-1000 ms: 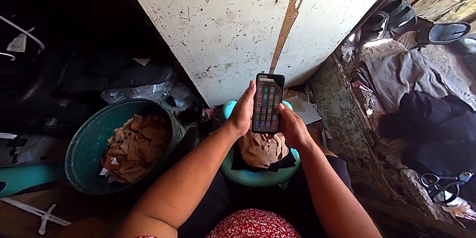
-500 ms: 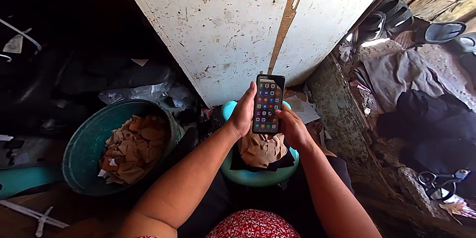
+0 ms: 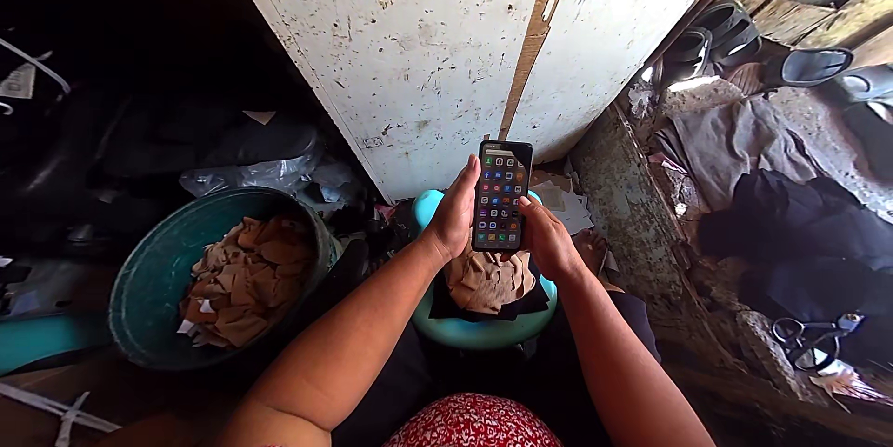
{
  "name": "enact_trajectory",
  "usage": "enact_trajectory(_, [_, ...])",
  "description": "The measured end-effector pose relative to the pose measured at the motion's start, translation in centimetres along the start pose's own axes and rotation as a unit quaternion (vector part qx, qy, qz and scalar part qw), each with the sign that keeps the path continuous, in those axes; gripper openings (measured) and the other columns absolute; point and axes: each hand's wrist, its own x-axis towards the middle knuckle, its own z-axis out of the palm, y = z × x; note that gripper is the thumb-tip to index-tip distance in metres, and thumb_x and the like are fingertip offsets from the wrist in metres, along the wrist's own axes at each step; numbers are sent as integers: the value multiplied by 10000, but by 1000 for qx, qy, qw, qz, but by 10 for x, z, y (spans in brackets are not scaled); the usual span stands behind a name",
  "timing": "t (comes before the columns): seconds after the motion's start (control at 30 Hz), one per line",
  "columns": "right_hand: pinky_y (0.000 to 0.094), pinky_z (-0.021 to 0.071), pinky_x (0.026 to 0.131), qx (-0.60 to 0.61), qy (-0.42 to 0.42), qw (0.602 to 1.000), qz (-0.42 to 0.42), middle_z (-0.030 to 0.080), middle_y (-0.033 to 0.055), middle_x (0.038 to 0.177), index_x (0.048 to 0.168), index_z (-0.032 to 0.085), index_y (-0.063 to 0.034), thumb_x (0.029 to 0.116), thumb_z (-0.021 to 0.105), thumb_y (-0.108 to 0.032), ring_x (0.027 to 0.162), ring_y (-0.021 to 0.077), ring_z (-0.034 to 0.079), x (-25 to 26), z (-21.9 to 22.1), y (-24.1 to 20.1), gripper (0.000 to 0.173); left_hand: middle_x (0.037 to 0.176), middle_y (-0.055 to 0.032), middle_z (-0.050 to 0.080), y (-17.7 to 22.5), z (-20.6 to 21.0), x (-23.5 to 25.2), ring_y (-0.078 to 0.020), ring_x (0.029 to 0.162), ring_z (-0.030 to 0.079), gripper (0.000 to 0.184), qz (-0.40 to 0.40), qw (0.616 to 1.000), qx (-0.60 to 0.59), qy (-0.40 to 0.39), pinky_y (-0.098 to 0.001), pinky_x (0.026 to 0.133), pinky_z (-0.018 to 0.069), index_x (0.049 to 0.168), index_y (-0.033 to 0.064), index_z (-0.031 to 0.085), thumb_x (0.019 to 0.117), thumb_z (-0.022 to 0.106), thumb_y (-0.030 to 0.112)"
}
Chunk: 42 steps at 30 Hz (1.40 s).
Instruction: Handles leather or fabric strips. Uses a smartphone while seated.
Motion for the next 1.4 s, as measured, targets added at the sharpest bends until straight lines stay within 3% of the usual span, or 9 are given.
enact_trajectory(0.17, [352, 617, 584, -7, 7, 1000, -4, 734, 152, 1014, 1378, 496, -63, 1115, 176, -298, 776, 239, 742, -2, 4, -2, 476, 1453, -63, 559, 0, -2, -2, -184, 1304, 562, 711, 10, 1000, 9, 11, -434, 1079, 481, 1542, 165, 394, 1058, 192, 645])
enact_trajectory(0.33, [358, 619, 596, -7, 1, 1000, 0, 731, 162, 1023, 1383, 495, -67, 1115, 184, -302, 784, 250, 741, -2, 7, -2, 472, 1401, -68, 591, 4, -1, -5, -178, 1247, 601, 666, 12, 1000, -6, 14, -423, 1033, 520, 1505, 161, 429, 1076, 181, 606])
enact_trajectory(0.47, [356, 621, 613, -16, -13, 1000, -1, 727, 158, 1049, 1405, 472, -73, 1104, 236, -263, 807, 245, 742, -2, 7, -2, 428, 1453, -62, 558, 3, -3, -5, -180, 1287, 576, 692, 14, 1000, -2, 12, -434, 1058, 502, 1540, 172, 392, 1065, 189, 633])
enact_trajectory(0.53, [374, 627, 636, -19, -34, 999, -4, 719, 171, 1064, 1422, 445, -73, 1062, 317, -179, 818, 257, 741, -1, 6, -3, 397, 1465, -61, 550, 3, -4, -4, -192, 1293, 572, 708, 12, 1000, 2, 14, -442, 1059, 500, 1545, 164, 388, 1062, 183, 639])
enact_trajectory(0.63, [387, 634, 673, -25, -70, 997, -10, 701, 173, 1092, 1427, 397, -60, 946, 433, -28, 829, 262, 737, -2, 6, -4, 483, 1454, -51, 568, 8, -6, -5, -186, 1290, 577, 730, 14, 1000, 2, 10, -446, 1061, 499, 1531, 168, 422, 1056, 152, 652])
enact_trajectory(0.8, [419, 648, 723, -31, -115, 993, -5, 691, 190, 1166, 1442, 372, -82, 831, 497, 75, 883, 303, 748, -4, 7, -5, 644, 1415, -42, 601, 14, -10, -5, -191, 1252, 611, 765, 30, 999, -8, 21, -465, 1032, 523, 1515, 184, 441, 1036, 122, 688])
enact_trajectory(1.07, [412, 652, 716, -36, -117, 992, -6, 692, 190, 1162, 1439, 363, -74, 854, 486, 79, 857, 298, 752, -4, 8, -4, 617, 1453, -39, 573, 15, -9, -7, -181, 1290, 583, 765, 19, 999, -6, 32, -455, 1059, 504, 1536, 185, 419, 1037, 127, 687])
enact_trajectory(1.17, [412, 651, 707, -39, -120, 992, -11, 693, 189, 1143, 1405, 380, -63, 838, 488, 57, 848, 297, 750, -3, 9, -3, 590, 1531, -14, 508, 14, -11, -6, -187, 1375, 513, 767, 16, 999, 0, 39, -482, 1117, 448, 1574, 215, 375, 1031, 142, 703])
enact_trajectory(1.4, [418, 652, 698, -35, -122, 992, -12, 685, 196, 1159, 1412, 374, -68, 832, 485, 56, 851, 306, 749, -3, 9, -2, 604, 1489, -10, 551, 13, -13, -5, -183, 1334, 550, 759, 23, 999, 3, 40, -485, 1085, 478, 1546, 211, 420, 1033, 148, 700])
